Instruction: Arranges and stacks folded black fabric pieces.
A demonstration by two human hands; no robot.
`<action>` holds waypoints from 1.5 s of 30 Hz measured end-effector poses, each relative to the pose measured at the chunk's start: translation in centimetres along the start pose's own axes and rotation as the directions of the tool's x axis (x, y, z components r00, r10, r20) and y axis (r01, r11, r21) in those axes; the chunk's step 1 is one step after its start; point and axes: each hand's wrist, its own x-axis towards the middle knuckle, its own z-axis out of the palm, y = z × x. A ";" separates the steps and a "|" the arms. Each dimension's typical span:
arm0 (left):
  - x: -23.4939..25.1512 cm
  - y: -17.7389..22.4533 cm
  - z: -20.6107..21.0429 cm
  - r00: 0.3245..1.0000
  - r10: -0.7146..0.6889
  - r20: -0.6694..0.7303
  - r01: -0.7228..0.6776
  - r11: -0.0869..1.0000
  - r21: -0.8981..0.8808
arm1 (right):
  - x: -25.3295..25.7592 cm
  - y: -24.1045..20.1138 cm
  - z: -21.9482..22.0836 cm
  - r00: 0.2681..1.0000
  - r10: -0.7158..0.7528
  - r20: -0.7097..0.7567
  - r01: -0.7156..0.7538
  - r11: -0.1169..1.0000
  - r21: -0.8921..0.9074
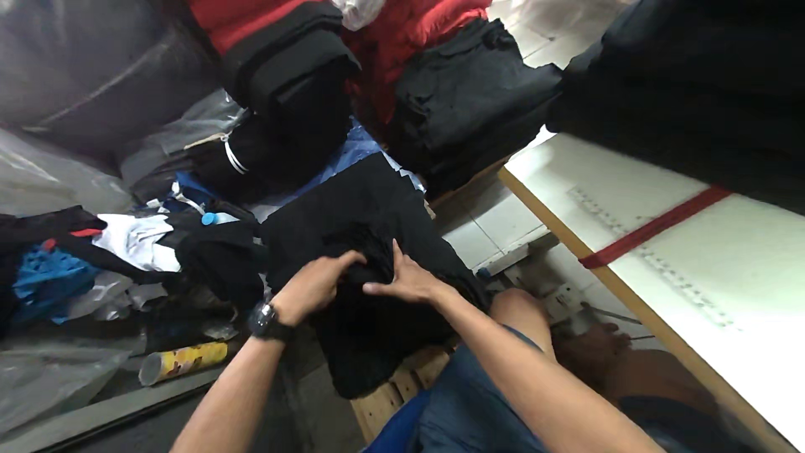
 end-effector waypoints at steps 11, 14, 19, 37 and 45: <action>4.5 -8.2 7.6 0.590 -0.197 -0.783 0.354 0.935 0.031 | 3.4 -0.7 1.7 0.946 0.246 -0.211 -0.285 0.942 -0.177; -0.7 -1.6 13.9 0.748 -0.008 -0.664 0.068 0.996 0.065 | 3.4 -0.7 1.5 0.949 0.247 -0.196 -0.282 0.943 -0.178; -4.9 1.3 23.2 0.983 -0.182 0.023 0.182 0.983 -0.012 | 3.0 -0.3 1.5 0.957 0.229 -0.176 -0.260 0.948 -0.181; 6.2 -5.2 4.8 0.948 -0.216 -0.235 0.190 0.973 -0.129 | 2.6 -0.8 1.5 0.956 0.215 -0.200 -0.249 0.955 -0.159; 0.1 -1.4 12.5 0.651 0.003 -0.759 0.001 1.000 0.004 | 4.2 -1.0 0.1 0.964 0.242 -0.111 -0.259 0.947 -0.190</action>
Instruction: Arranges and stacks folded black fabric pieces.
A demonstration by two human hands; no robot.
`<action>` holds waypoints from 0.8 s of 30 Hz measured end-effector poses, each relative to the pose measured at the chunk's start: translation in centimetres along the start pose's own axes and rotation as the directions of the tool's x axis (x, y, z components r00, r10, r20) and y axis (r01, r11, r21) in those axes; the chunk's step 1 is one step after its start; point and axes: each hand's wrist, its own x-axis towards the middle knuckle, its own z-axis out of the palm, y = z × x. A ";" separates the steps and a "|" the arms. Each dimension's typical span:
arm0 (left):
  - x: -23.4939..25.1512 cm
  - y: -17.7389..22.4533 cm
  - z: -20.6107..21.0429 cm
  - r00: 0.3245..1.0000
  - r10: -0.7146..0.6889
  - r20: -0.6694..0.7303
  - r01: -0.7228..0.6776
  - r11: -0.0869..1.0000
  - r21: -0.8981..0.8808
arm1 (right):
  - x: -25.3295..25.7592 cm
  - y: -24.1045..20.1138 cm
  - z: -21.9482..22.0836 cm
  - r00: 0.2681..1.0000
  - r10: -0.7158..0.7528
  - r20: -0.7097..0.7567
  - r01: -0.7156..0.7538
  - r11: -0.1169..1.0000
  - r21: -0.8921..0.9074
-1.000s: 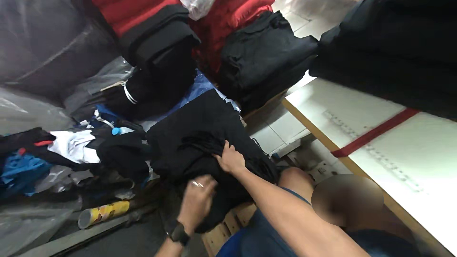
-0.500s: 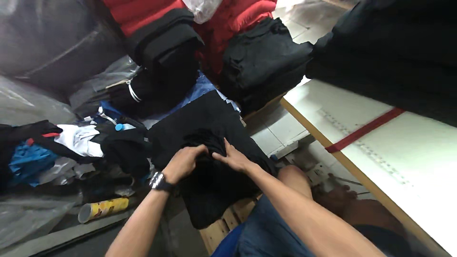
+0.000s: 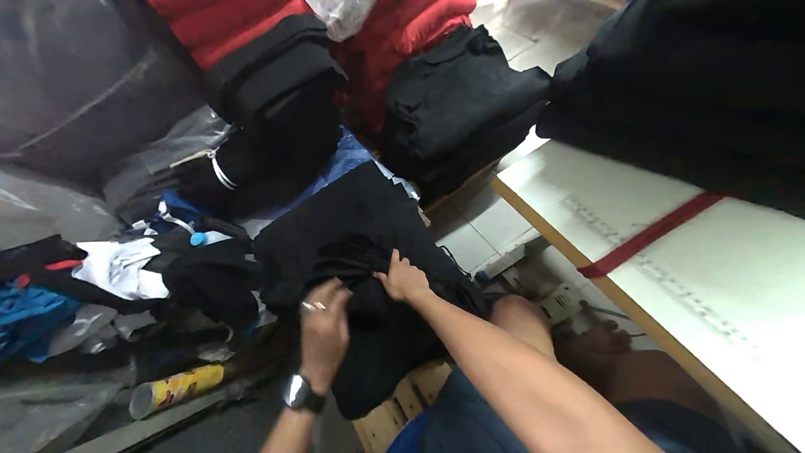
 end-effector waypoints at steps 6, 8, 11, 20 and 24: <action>-10.2 1.9 3.8 0.655 -0.213 0.725 0.143 0.977 0.159 | 0.2 0.3 0.2 1.000 -0.012 0.013 0.012 1.000 -0.005; -10.7 1.7 2.2 0.553 -0.232 0.801 0.134 0.973 0.189 | -0.1 0.6 0.1 1.000 -0.008 0.009 0.008 1.000 -0.002; -10.2 2.3 -0.9 0.558 -0.178 0.810 0.097 0.984 0.150 | -0.5 0.5 0.2 1.000 -0.011 0.013 0.011 1.000 0.002; 8.4 -0.8 -8.2 0.767 0.090 0.636 -0.036 0.995 -0.098 | -2.1 1.7 -3.6 0.963 -0.253 0.096 0.220 0.938 0.268; 11.6 -3.3 -3.3 0.810 -0.017 0.586 0.106 0.987 -0.119 | -4.7 -1.2 -1.5 0.991 -0.137 0.013 0.137 0.990 -0.018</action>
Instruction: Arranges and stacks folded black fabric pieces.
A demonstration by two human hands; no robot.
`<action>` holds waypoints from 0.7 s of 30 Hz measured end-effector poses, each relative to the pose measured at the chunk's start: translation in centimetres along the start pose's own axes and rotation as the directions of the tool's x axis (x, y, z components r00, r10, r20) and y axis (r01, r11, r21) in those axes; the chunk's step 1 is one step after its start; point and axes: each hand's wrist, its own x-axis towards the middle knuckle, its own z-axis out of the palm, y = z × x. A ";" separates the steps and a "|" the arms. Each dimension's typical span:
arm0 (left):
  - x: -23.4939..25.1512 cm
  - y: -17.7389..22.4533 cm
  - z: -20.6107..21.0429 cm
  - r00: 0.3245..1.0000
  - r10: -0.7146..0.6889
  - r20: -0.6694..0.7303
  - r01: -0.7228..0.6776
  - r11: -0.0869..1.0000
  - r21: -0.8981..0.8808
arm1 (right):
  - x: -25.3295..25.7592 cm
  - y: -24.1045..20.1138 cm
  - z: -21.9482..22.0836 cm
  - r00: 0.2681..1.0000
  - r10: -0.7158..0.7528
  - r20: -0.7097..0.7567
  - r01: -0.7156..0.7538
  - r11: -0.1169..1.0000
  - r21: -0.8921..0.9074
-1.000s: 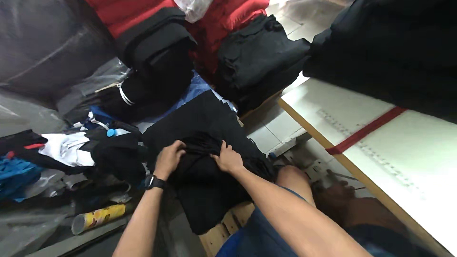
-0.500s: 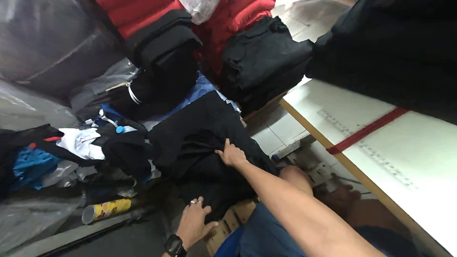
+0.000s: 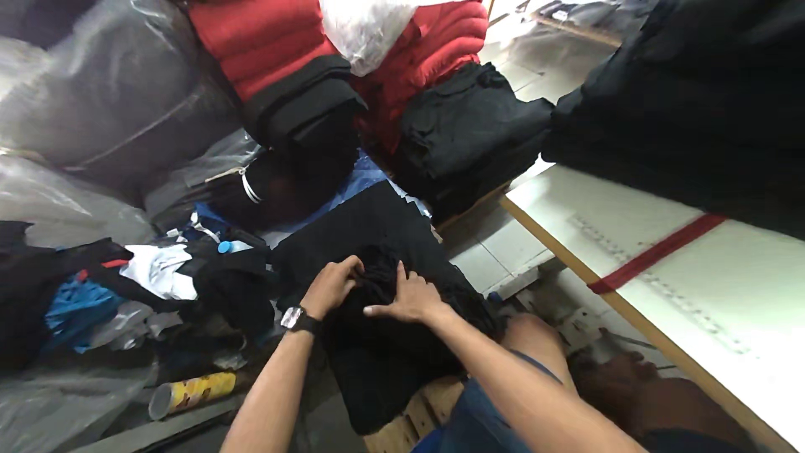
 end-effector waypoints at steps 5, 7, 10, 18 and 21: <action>1.7 -3.6 2.4 0.981 -0.192 -0.018 0.191 0.981 -0.032 | 3.3 1.5 3.8 0.976 0.096 -0.195 -0.103 0.994 -0.026; 0.5 -6.2 1.2 0.968 -0.226 -0.108 0.220 0.973 -0.063 | 3.7 1.7 3.5 0.981 0.104 -0.162 -0.109 0.994 -0.024; -2.9 -7.4 1.7 0.873 -0.200 -0.445 0.248 0.967 0.051 | 4.0 1.6 2.9 0.986 0.128 -0.110 -0.131 0.991 -0.018; -11.8 3.0 18.2 0.982 -0.120 0.146 0.111 0.991 0.068 | 4.0 1.7 2.3 0.991 0.122 -0.061 -0.124 0.991 -0.045; -13.6 2.7 19.6 0.926 -0.311 0.215 0.274 0.944 0.183 | 3.4 1.4 1.5 0.992 0.109 -0.060 -0.112 0.992 -0.052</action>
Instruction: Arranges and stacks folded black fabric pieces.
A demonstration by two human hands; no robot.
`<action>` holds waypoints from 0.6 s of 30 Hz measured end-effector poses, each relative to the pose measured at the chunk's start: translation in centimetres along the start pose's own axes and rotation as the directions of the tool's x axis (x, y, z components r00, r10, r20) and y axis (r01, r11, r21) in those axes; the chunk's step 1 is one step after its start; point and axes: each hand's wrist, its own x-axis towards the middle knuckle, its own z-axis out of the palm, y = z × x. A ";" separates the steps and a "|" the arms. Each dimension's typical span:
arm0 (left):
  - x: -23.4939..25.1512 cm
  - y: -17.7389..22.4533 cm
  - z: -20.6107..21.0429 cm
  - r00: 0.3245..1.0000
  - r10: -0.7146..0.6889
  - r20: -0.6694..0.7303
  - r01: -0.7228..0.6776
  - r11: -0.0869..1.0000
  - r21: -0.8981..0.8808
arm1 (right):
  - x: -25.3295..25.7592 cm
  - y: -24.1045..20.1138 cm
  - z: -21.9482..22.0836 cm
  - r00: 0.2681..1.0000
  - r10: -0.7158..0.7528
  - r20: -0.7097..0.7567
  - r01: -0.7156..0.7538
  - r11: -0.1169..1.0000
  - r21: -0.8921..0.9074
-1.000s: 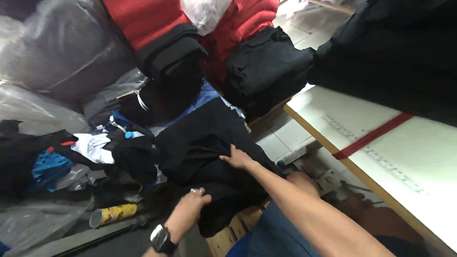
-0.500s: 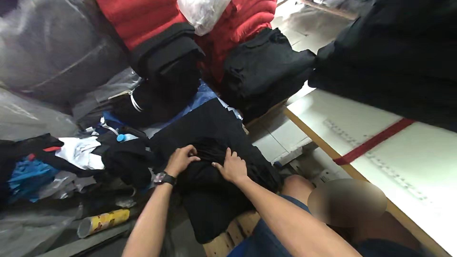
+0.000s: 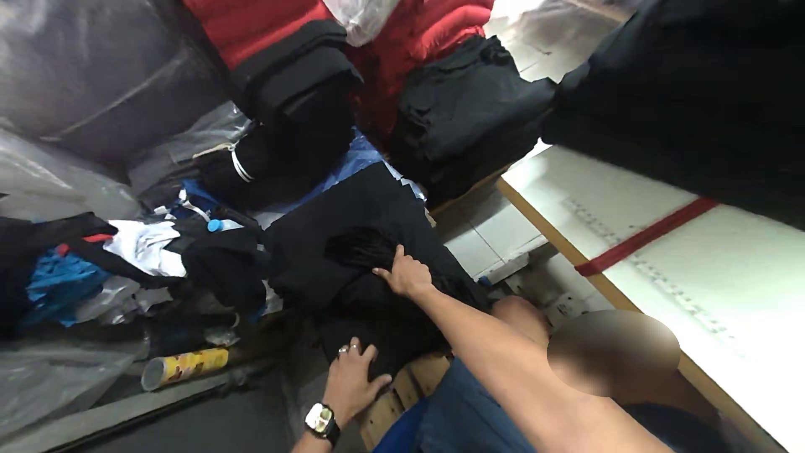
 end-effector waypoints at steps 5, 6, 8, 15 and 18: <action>-3.3 -0.8 0.7 0.997 0.067 0.037 -0.063 0.994 -0.088 | -1.2 -2.1 -2.9 0.990 -0.138 -0.037 0.136 0.989 -0.052; -3.2 -0.9 0.6 0.997 0.080 -0.002 -0.080 0.991 -0.106 | -1.2 -2.6 -3.3 0.985 -0.164 -0.055 0.161 0.985 -0.059; -2.6 -0.5 -0.3 0.991 0.081 -0.103 -0.091 0.990 -0.104 | -1.0 -3.2 -3.9 0.979 -0.188 -0.074 0.183 0.980 -0.071; 0.8 1.8 -1.3 1.000 -0.007 0.006 0.007 0.998 -0.069 | -0.5 -3.0 -3.6 0.984 -0.174 -0.027 0.172 0.983 -0.068; -0.8 1.3 0.1 0.997 0.035 0.072 -0.029 0.996 -0.089 | -0.4 -2.2 -3.7 0.988 -0.154 -0.015 0.153 0.985 -0.074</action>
